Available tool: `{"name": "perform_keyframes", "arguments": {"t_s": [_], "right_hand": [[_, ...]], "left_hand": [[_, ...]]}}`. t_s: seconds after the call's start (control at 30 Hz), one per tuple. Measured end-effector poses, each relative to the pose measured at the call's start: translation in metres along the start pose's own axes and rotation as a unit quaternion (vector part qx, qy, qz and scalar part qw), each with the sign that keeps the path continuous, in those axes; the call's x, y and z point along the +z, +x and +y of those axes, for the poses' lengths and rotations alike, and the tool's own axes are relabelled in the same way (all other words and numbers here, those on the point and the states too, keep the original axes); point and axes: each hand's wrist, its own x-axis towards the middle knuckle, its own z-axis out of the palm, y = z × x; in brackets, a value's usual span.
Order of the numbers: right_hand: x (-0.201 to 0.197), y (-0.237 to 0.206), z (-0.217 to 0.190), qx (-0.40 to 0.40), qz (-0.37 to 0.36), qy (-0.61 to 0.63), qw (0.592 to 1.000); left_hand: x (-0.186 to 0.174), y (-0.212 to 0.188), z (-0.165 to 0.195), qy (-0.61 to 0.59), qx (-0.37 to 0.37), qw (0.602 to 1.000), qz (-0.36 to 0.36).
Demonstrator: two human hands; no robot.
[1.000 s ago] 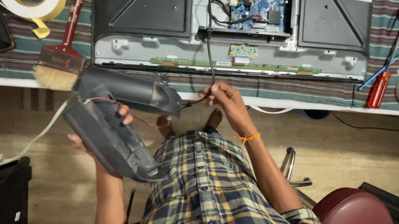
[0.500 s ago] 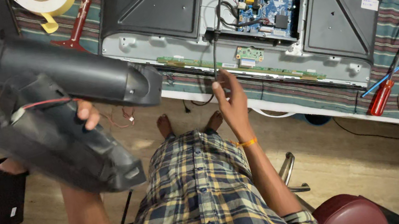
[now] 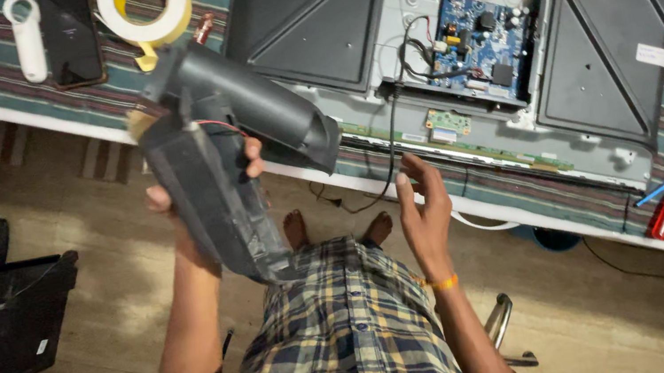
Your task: The person connects a power cable to a disassembled television, then cleans a detached speaker with a brush. They reattach the speaker to the TV chassis and secure it in place.
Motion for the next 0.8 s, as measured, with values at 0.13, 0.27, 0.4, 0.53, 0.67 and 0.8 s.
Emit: {"name": "perform_keyframes", "arguments": {"t_s": [0.13,0.27,0.4,0.53,0.67,0.8], "right_hand": [[0.0,0.009,-0.049,-0.169,-0.046,-0.042,0.984],[0.017,0.056,-0.072,-0.315,-0.194,-0.054,0.928],[0.04,0.077,-0.07,-0.231,-0.295,0.044,0.926],[0.041,0.08,-0.067,-0.196,-0.253,0.039,0.947],[0.022,0.094,-0.077,-0.166,-0.175,0.058,0.969],[-0.003,0.106,-0.087,-0.113,-0.141,0.152,0.972]], "left_hand": [[0.03,-0.014,-0.011,0.083,0.02,0.991,0.105],[0.049,-0.02,-0.021,0.125,-0.006,0.983,0.131],[0.049,-0.018,-0.018,0.148,-0.039,0.985,0.08],[0.051,-0.03,0.008,0.119,-0.068,0.988,0.066],[0.071,-0.053,0.042,0.064,0.007,0.997,0.033],[0.103,-0.066,0.077,0.051,0.114,0.992,-0.01]]}}
